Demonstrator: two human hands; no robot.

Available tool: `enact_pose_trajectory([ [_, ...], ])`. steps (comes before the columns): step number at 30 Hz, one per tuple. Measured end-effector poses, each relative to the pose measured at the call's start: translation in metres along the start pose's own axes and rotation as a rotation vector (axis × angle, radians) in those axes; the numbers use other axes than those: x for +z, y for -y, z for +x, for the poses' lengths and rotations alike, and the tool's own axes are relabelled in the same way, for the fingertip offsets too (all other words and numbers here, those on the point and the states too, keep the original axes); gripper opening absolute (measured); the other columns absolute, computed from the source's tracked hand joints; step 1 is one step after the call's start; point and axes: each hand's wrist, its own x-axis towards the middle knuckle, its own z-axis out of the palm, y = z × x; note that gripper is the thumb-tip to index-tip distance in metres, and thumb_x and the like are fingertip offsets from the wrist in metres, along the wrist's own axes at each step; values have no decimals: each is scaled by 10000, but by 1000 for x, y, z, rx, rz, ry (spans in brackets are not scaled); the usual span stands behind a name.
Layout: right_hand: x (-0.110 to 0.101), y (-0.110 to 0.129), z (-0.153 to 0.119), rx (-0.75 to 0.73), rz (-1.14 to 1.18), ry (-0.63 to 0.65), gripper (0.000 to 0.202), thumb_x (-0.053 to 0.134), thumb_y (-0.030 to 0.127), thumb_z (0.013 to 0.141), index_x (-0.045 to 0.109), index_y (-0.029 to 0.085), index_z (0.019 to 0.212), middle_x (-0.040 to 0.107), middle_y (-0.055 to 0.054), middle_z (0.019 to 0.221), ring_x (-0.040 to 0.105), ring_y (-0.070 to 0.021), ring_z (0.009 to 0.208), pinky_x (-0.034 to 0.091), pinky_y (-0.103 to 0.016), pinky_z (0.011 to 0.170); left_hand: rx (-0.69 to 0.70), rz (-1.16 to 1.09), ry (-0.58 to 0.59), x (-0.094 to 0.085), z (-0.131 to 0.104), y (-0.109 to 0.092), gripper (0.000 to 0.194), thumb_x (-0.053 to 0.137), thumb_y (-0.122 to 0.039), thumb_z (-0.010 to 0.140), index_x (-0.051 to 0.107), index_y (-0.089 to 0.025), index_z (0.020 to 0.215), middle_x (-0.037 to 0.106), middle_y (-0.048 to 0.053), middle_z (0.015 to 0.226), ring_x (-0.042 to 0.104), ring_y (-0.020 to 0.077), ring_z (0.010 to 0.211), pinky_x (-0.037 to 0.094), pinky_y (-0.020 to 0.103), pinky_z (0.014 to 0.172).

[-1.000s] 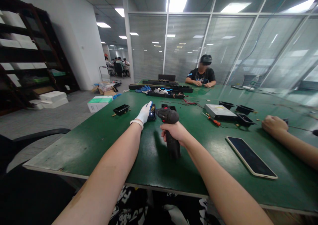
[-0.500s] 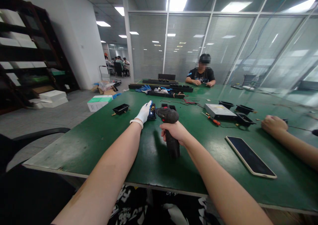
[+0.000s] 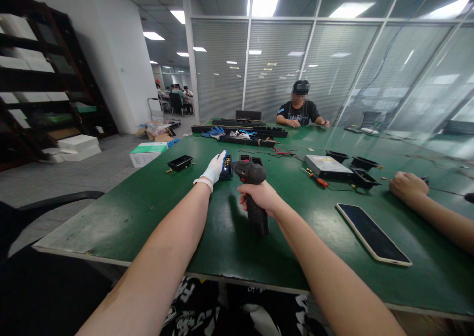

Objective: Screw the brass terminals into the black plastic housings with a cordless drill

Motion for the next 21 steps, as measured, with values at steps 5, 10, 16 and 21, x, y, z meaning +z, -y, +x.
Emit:
enact_pose_trajectory([
  [5,0,-1,1,-11,1,3,174,740,176,791,616,203,672,695,-49,565,625,-176,432,509,-269,411,-25,-24,-7,2,-1,-1,640,808,-823,859,698,-247,1115,774,62,946,768,245,764,645,370,756],
  [10,0,-1,1,-13,-1,10,173,715,164,799,627,193,652,694,-52,571,630,-175,430,509,-268,410,-11,-7,-9,1,-3,-2,614,812,-779,884,734,-241,1171,795,76,999,770,242,797,642,360,768],
  [16,0,-1,1,-13,-4,3,178,727,164,791,616,200,657,701,-57,570,627,-174,433,499,-262,412,-18,-15,-6,2,-6,-5,615,811,-781,891,722,-236,1163,780,74,973,772,255,768,652,387,757],
  [21,0,-1,1,-10,1,5,168,731,174,785,617,203,665,698,-53,573,627,-174,437,504,-263,414,-16,-19,9,1,-5,-3,603,802,-769,898,724,-237,1171,786,70,1000,778,239,793,647,353,748],
])
